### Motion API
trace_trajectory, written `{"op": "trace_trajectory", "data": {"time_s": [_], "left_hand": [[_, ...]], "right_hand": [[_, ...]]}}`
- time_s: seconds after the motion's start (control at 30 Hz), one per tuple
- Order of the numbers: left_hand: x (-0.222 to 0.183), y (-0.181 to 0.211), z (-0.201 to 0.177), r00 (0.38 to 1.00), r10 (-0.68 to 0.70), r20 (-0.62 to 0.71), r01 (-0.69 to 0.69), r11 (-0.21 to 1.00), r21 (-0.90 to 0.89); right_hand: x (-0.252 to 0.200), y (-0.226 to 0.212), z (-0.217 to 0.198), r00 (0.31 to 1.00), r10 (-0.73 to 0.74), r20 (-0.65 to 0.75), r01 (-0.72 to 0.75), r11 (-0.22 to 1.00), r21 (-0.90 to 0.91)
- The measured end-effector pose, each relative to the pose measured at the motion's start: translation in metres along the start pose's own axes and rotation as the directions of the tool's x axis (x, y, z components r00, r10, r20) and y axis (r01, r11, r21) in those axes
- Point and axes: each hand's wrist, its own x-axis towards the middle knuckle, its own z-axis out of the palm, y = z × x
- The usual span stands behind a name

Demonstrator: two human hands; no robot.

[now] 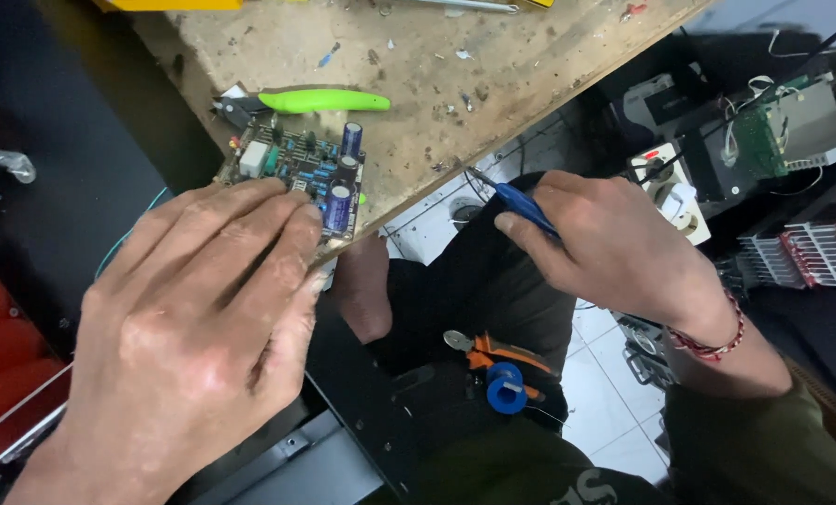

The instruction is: Stripping wire ends and soldering them onto a printed circuit board during electronics repair.

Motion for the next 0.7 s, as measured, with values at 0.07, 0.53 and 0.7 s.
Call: {"op": "trace_trajectory", "data": {"time_s": [0.07,0.53,0.7], "left_hand": [[-0.001,-0.001,0.002,1.000,-0.002,0.001,0.002,1.000,0.007],[-0.002,-0.001,0.003,1.000,-0.026,0.000,0.026,0.999,0.022],[-0.002,0.000,0.003,1.000,-0.014,-0.013,0.014,1.000,0.025]], "right_hand": [[0.000,0.003,0.001,1.000,-0.006,0.003,0.006,1.000,-0.016],[0.002,0.027,-0.013,0.959,-0.270,-0.080,0.238,0.929,-0.283],[0.004,0.024,-0.012,0.908,-0.358,-0.219,0.166,0.786,-0.595]]}}
